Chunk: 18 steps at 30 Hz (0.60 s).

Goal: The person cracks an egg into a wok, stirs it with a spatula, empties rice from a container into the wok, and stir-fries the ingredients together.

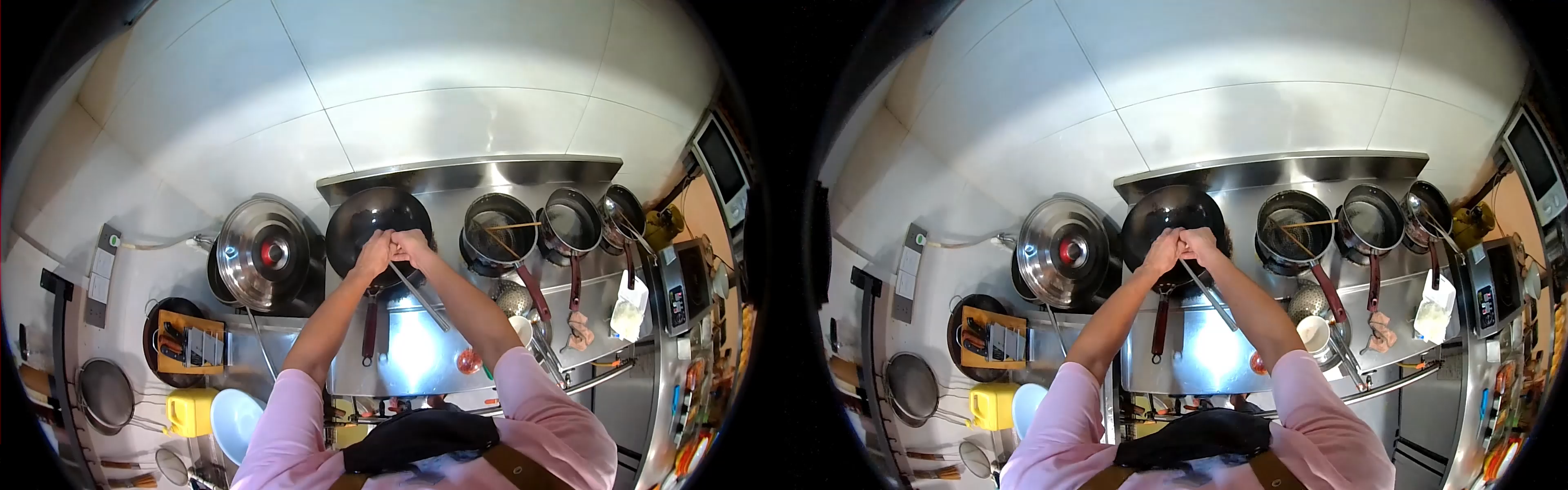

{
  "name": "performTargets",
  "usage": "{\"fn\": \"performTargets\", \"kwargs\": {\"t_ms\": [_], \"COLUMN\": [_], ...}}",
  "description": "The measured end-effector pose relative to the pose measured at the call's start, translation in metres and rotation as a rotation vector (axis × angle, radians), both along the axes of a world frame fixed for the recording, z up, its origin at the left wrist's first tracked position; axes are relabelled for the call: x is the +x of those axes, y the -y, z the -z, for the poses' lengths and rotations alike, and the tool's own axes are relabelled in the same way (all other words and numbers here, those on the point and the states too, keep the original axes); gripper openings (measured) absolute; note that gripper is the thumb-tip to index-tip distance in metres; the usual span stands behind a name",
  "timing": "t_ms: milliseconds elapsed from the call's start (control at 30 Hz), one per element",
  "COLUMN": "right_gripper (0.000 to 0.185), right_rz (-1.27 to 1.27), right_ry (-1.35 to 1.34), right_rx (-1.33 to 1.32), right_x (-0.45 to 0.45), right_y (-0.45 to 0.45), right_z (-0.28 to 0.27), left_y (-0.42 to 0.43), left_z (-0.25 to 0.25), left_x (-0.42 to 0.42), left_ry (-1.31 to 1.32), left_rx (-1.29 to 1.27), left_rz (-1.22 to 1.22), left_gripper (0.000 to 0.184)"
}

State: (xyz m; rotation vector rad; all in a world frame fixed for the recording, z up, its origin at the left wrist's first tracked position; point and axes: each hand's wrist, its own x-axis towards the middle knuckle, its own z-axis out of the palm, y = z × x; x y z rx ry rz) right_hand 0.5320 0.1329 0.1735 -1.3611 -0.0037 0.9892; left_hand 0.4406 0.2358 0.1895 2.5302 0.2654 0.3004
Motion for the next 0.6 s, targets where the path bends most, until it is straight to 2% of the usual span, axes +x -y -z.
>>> {"fn": "performTargets", "kwargs": {"t_ms": [100,133,233,267,367,500,533,600], "right_gripper": [0.012,0.019,0.028,0.034,0.041,0.032,0.028,0.03], "right_rz": [0.035,0.011,-0.072,-0.188,-0.363,-0.424,-0.409,-0.256], "right_ry": [0.001,-0.023,0.155,0.275,0.881,1.213,1.334,1.381], "right_rx": [-0.046,-0.067,0.002,-0.061,-0.257,-0.276,-0.231,-0.156], "right_x": [0.013,0.019,0.035,0.042,0.049,0.047,0.047,0.04], "right_y": [-0.008,-0.011,-0.015,-0.016,-0.015,-0.014,-0.013,-0.008], "right_z": [0.001,0.008,0.033,0.035,0.038,0.017,0.011,-0.009], "left_y": [-0.021,-0.031,-0.038,-0.041,-0.043,-0.04,-0.038,-0.035], "left_z": [0.01,0.021,0.013,0.012,0.011,0.005,-0.009,-0.032], "left_x": [0.023,0.027,0.033,0.034,0.035,0.027,0.025,0.019], "left_ry": [-0.072,-0.031,-0.11,-0.124,-0.2,-0.09,-0.074,0.002], "left_rx": [-0.005,-0.055,-0.124,-0.093,0.019,0.161,0.218,0.31], "left_rz": [-0.017,0.037,0.033,0.042,0.038,0.024,0.029,0.022], "left_gripper": [0.033,0.035,0.035,0.033,0.036,0.038,0.039,0.039]}}
